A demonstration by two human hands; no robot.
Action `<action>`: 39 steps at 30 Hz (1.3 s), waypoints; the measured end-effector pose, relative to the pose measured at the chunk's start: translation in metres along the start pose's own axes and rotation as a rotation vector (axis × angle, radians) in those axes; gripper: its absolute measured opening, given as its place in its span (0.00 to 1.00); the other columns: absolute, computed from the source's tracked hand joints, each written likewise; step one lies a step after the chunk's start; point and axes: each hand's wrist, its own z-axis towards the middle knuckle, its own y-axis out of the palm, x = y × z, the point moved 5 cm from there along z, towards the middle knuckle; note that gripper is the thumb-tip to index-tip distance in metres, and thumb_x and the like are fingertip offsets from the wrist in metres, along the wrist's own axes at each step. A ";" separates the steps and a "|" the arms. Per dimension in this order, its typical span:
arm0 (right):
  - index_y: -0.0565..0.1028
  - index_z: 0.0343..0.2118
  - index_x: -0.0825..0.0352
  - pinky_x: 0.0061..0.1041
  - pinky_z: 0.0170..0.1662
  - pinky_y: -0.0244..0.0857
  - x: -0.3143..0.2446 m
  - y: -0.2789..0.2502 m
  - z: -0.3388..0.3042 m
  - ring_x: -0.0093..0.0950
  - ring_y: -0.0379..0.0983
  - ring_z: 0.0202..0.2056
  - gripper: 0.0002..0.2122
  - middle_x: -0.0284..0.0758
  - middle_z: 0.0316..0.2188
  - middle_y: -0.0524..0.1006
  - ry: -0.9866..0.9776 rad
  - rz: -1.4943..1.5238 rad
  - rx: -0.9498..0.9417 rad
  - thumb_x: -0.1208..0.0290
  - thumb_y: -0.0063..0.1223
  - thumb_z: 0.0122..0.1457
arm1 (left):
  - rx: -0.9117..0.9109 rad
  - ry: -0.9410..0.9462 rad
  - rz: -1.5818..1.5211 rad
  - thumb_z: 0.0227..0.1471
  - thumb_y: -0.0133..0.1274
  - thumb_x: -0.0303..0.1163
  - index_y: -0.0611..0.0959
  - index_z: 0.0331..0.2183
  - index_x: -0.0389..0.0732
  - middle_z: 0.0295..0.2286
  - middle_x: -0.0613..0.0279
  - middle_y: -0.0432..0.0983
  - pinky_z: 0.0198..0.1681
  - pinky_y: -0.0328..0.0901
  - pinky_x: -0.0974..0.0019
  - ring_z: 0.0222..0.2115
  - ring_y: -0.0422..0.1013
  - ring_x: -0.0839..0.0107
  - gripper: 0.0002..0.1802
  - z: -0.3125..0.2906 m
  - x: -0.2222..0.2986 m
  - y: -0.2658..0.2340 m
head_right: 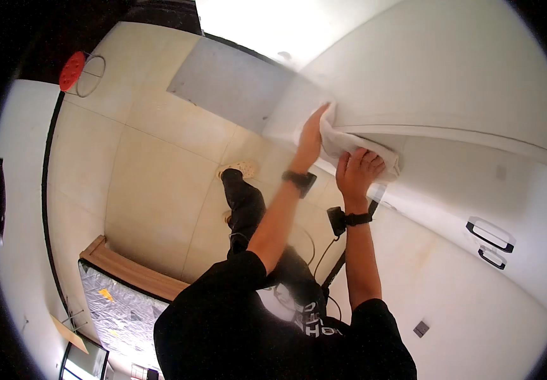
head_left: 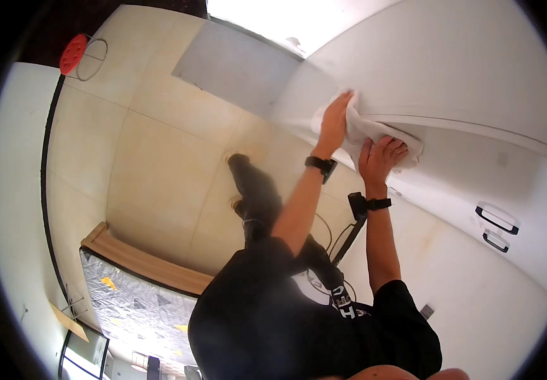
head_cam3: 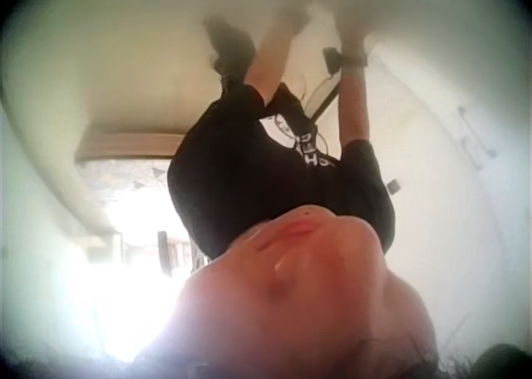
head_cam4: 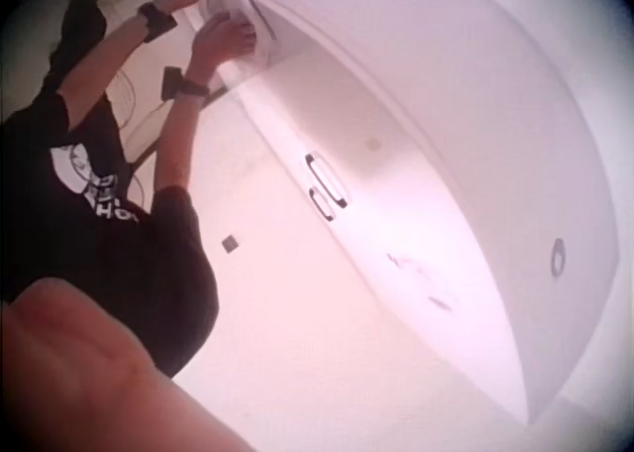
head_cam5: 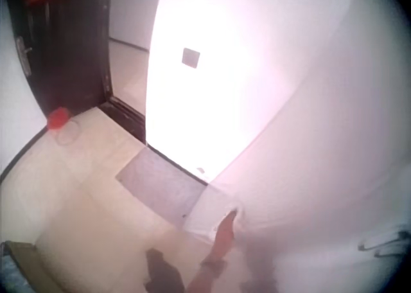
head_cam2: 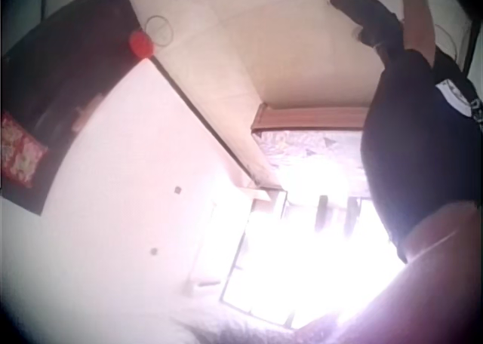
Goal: The person wipes the front surface, handles, and side edges of a white glossy closet using a white cloth.
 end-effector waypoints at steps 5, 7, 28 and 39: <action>0.47 0.53 0.74 0.49 0.55 0.37 0.034 -0.036 0.025 0.51 0.43 0.54 0.30 0.55 0.54 0.48 0.371 0.634 -0.147 0.62 0.43 0.54 | -0.079 0.347 0.098 0.44 0.42 0.31 0.70 0.46 0.38 0.48 0.52 0.63 0.52 0.52 0.56 0.49 0.59 0.54 0.24 0.019 0.133 0.049; 0.47 0.55 0.71 0.45 0.55 0.43 0.040 -0.064 0.050 0.44 0.48 0.55 0.31 0.49 0.54 0.51 0.652 1.160 0.103 0.59 0.45 0.55 | -0.116 0.446 0.060 0.42 0.42 0.30 0.70 0.46 0.37 0.48 0.51 0.63 0.51 0.54 0.56 0.49 0.59 0.52 0.25 0.024 0.186 0.052; 0.59 0.48 0.78 0.48 0.53 0.42 0.013 -0.012 0.002 0.52 0.52 0.50 0.25 0.55 0.48 0.59 0.109 0.113 -0.147 0.67 0.44 0.48 | -0.208 0.130 0.008 0.54 0.34 0.33 0.67 0.49 0.34 0.50 0.50 0.60 0.55 0.49 0.64 0.52 0.55 0.56 0.22 0.024 0.051 0.026; 0.34 0.56 0.76 0.43 0.58 0.34 0.118 -0.137 0.093 0.42 0.41 0.57 0.36 0.54 0.57 0.38 0.530 0.545 0.561 0.62 0.42 0.55 | -0.393 0.690 -0.024 0.45 0.43 0.30 0.66 0.50 0.37 0.51 0.48 0.58 0.54 0.49 0.58 0.53 0.54 0.53 0.27 0.062 0.272 0.091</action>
